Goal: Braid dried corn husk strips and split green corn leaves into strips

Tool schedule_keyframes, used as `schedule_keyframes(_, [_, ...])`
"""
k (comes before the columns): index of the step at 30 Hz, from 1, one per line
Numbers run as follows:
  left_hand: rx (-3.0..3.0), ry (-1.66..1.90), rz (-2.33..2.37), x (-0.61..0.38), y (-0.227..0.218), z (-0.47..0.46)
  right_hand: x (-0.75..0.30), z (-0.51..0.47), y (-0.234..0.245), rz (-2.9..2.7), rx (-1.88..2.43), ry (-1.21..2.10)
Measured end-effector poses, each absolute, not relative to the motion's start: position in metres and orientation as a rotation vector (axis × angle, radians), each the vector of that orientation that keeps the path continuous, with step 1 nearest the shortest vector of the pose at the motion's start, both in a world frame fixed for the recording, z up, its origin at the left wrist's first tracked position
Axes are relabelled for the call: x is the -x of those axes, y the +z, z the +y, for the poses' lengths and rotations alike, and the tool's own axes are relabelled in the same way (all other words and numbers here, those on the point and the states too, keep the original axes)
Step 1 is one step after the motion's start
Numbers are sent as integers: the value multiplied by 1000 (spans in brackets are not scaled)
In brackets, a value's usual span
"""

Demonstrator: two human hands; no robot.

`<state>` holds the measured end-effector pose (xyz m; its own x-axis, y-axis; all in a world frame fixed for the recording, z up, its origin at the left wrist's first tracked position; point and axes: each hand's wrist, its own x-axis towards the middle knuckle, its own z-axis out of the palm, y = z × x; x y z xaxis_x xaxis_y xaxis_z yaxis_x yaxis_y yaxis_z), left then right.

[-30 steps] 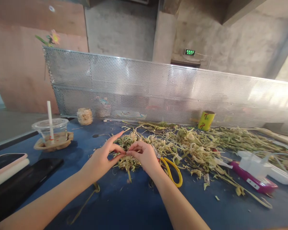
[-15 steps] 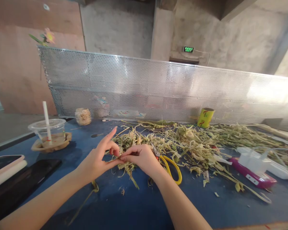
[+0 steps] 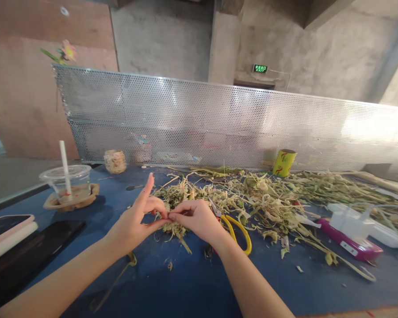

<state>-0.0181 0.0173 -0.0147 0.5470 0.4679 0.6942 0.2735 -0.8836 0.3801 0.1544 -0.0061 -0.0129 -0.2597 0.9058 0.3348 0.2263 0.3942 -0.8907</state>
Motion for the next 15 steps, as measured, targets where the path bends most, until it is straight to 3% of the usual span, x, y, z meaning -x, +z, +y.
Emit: schedule_keyframes(15, [-2782, 1315, 380, 20, -13, 20, -158, -9, -6, -1597, 1080, 1092])
